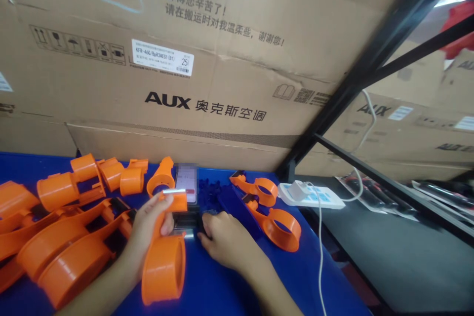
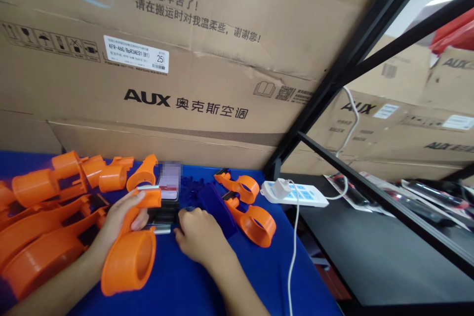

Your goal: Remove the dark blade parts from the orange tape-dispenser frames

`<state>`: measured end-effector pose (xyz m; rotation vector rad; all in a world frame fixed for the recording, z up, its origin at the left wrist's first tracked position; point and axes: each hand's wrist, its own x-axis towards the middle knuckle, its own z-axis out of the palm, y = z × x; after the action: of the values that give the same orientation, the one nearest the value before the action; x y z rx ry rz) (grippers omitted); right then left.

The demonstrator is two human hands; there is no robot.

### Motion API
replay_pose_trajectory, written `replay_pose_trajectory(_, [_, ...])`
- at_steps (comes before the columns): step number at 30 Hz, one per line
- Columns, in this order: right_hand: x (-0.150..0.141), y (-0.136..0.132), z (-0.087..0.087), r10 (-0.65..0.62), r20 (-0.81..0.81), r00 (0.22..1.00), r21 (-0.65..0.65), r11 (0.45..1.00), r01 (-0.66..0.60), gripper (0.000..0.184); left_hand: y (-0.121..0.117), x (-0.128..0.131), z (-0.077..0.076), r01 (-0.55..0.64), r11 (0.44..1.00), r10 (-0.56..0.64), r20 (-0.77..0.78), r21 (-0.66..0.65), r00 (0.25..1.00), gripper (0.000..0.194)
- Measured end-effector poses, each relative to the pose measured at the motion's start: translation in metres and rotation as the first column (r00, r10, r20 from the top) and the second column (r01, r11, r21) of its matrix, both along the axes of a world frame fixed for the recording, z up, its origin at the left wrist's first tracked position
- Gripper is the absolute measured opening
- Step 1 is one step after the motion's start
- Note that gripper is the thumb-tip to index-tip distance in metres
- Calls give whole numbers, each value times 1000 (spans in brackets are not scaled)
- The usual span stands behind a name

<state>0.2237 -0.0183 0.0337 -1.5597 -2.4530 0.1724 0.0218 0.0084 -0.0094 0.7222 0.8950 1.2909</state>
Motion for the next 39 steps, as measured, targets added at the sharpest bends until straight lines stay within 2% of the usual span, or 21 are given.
replay_pose_trajectory(5, [3, 1, 6, -69, -25, 997, -6, 998, 69, 15, -5, -1, 6, -16, 1000, 16, 6, 24, 1000, 32])
replay_pose_trajectory(8, [5, 2, 11, -87, -104, 991, 18, 996, 89, 12, -4, -7, 12, -13, 999, 13, 0, 49, 1000, 33])
replay_pose_trajectory(11, [3, 6, 11, -14, -292, 956, 66, 997, 35, 3, -3, -16, 19, 87, 994, -91, 56, 67, 994, 44])
replay_pose_trajectory(14, [-4, 10, 2, 125, -394, 911, 137, 988, -76, 10, -5, -20, 25, 103, 989, -121, 188, 102, 975, 44])
replay_pose_trajectory(16, [-10, 12, -7, 180, -360, 915, 167, 978, -126, 14, -10, -18, 28, 85, 989, -111, 242, 117, 964, 35])
replay_pose_trajectory(18, [-15, 14, -16, 193, -286, 938, 185, 972, -144, 13, -14, -14, 29, 124, 987, -146, 241, 104, 960, 29])
replay_pose_trajectory(21, [-19, 17, -23, 166, -227, 960, 200, 972, -121, 11, -16, -9, 26, 146, 986, -158, 173, 80, 972, 27])
replay_pose_trajectory(23, [-20, 18, -24, 162, -275, 948, 198, 974, -109, 15, -13, -7, 21, 111, 989, -121, 104, 94, 987, 28])
replay_pose_trajectory(26, [-17, 18, -20, 144, -450, 881, 200, 978, -58, 16, -8, -6, 12, 54, 993, -52, -16, 106, 999, 31])
replay_pose_trajectory(29, [-14, 17, -15, 66, -652, 755, 166, 984, 57, 16, -9, -3, 6, 5, 995, 7, -119, 99, 993, 32])
replay_pose_trajectory(32, [-14, 15, -10, 38, -763, 645, 66, 998, 19, 22, -15, 3, 8, 51, 994, -33, -180, 95, 983, 29])
replay_pose_trajectory(36, [-16, 14, -4, 57, -798, 600, 6, 996, -86, 16, -22, 9, 12, 162, 981, -139, -192, 109, 972, 28])
replay_pose_trajectory(39, [-17, 14, 1, 32, -805, 592, -7, 998, -64, 14, -21, 8, 16, 149, 978, -115, -212, 148, 970, 27])
